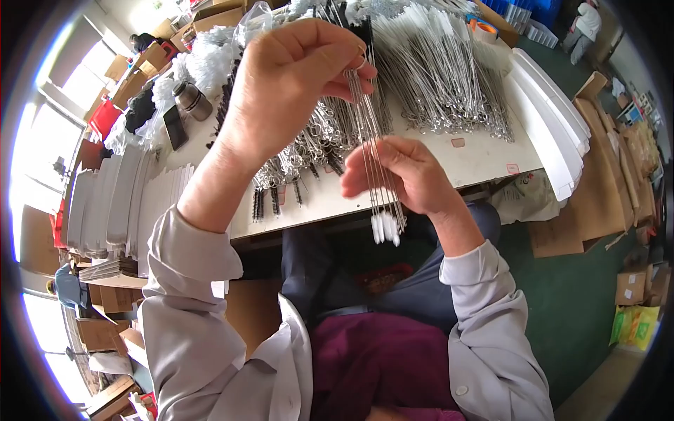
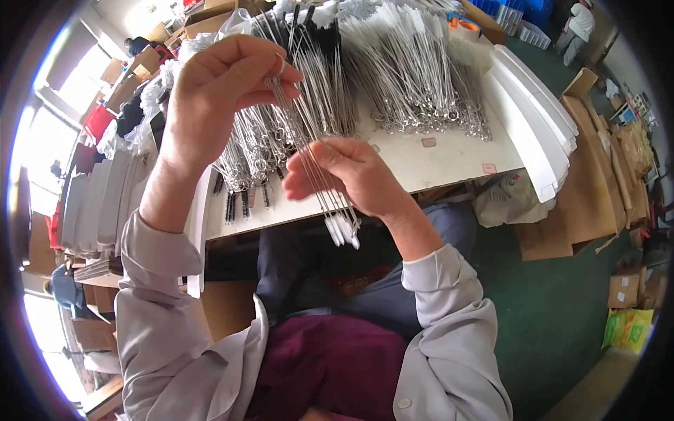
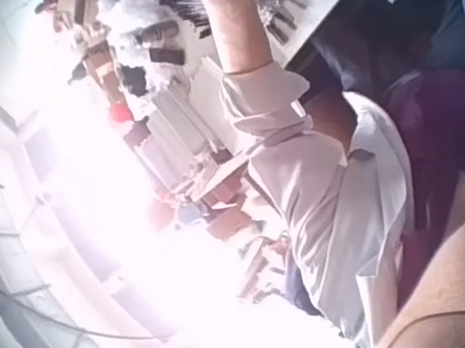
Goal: The person is assembling small brushes and sliding them into white paper sleeves.
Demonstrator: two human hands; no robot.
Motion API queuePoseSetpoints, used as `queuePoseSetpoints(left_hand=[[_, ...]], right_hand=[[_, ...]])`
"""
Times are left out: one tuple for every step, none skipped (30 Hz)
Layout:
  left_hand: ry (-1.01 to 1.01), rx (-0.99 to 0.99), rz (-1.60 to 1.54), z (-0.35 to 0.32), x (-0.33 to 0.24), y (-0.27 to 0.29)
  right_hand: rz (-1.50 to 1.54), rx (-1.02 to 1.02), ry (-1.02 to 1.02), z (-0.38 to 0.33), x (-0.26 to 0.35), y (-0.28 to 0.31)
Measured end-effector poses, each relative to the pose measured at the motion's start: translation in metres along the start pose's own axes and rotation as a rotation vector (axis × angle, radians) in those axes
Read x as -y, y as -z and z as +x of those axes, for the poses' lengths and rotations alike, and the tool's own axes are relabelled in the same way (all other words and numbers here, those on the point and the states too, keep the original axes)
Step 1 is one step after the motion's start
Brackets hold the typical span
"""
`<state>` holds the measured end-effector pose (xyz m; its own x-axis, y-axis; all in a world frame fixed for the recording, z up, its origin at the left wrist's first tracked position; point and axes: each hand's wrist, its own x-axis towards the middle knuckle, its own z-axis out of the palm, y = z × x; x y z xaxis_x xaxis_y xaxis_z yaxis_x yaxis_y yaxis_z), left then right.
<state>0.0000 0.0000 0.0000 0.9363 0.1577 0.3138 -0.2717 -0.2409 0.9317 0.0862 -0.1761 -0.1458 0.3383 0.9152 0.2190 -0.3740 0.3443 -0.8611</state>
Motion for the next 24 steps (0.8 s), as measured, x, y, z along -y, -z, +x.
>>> queuePoseSetpoints(left_hand=[[-0.030, -0.022, 0.071, -0.001, 0.007, 0.001], [-0.059, -0.045, 0.142, -0.002, 0.013, 0.002], [-0.022, -0.060, 0.139, -0.007, 0.017, 0.005], [-0.051, -0.070, 0.216, -0.011, 0.025, 0.009], [-0.080, -0.079, 0.294, -0.016, 0.032, 0.013], [-0.081, -0.085, 0.295, -0.019, 0.036, 0.017], [-0.003, -0.099, 0.271, -0.022, 0.039, 0.020], [0.074, -0.113, 0.246, -0.024, 0.042, 0.023], [0.076, -0.120, 0.246, -0.027, 0.046, 0.026], [0.107, -0.156, 0.246, -0.030, 0.051, 0.030], [0.138, -0.191, 0.245, -0.033, 0.057, 0.033], [0.136, -0.215, 0.224, -0.036, 0.065, 0.034], [0.139, -0.221, 0.224, -0.039, 0.069, 0.036], [0.165, -0.236, 0.239, -0.044, 0.072, 0.037], [0.190, -0.247, 0.252, -0.046, 0.074, 0.038], [0.203, -0.252, 0.285, -0.048, 0.077, 0.040], [0.206, -0.255, 0.283, -0.050, 0.081, 0.041], [0.220, -0.277, 0.254, -0.054, 0.085, 0.040], [0.235, -0.300, 0.226, -0.058, 0.087, 0.040], [0.237, -0.313, 0.230, -0.061, 0.087, 0.038], [0.241, -0.318, 0.230, -0.065, 0.089, 0.038], [0.223, -0.330, 0.234, -0.069, 0.092, 0.038], [0.205, -0.343, 0.238, -0.073, 0.095, 0.038], [0.214, -0.351, 0.239, -0.076, 0.091, 0.035]], right_hand=[[0.017, -0.003, -0.038, -0.005, -0.003, 0.000], [0.031, -0.034, -0.063, -0.010, -0.008, 0.000], [0.034, -0.033, -0.066, -0.016, -0.014, -0.004], [0.052, -0.041, -0.107, -0.022, -0.019, -0.006], [0.069, -0.047, -0.148, -0.028, -0.024, -0.009], [0.067, -0.050, -0.180, -0.032, -0.029, -0.008], [0.065, -0.047, -0.183, -0.037, -0.034, -0.005], [0.041, -0.072, -0.195, -0.041, -0.041, -0.002], [0.017, -0.094, -0.209, -0.046, -0.046, -0.002], [-0.010, -0.112, -0.231, -0.050, -0.049, -0.005], [-0.010, -0.107, -0.236, -0.054, -0.051, -0.006], [-0.068, -0.120, -0.253, -0.058, -0.053, -0.006], [-0.126, -0.132, -0.270, -0.062, -0.055, -0.008], [-0.157, -0.169, -0.269, -0.064, -0.058, -0.014], [-0.158, -0.168, -0.273, -0.066, -0.060, -0.015], [-0.198, -0.177, -0.284, -0.068, -0.061, -0.015], [-0.238, -0.186, -0.296, -0.069, -0.062, -0.016], [-0.278, -0.227, -0.290, -0.069, -0.065, -0.020], [-0.277, -0.223, -0.295, -0.071, -0.068, -0.022], [-0.265, -0.240, -0.284, -0.072, -0.071, -0.023], [-0.252, -0.258, -0.273, -0.074, -0.074, -0.025], [-0.250, -0.254, -0.278, -0.075, -0.076, -0.026], [-0.255, -0.250, -0.263, -0.076, -0.078, -0.026], [-0.259, -0.247, -0.246, -0.077, -0.079, -0.026]])
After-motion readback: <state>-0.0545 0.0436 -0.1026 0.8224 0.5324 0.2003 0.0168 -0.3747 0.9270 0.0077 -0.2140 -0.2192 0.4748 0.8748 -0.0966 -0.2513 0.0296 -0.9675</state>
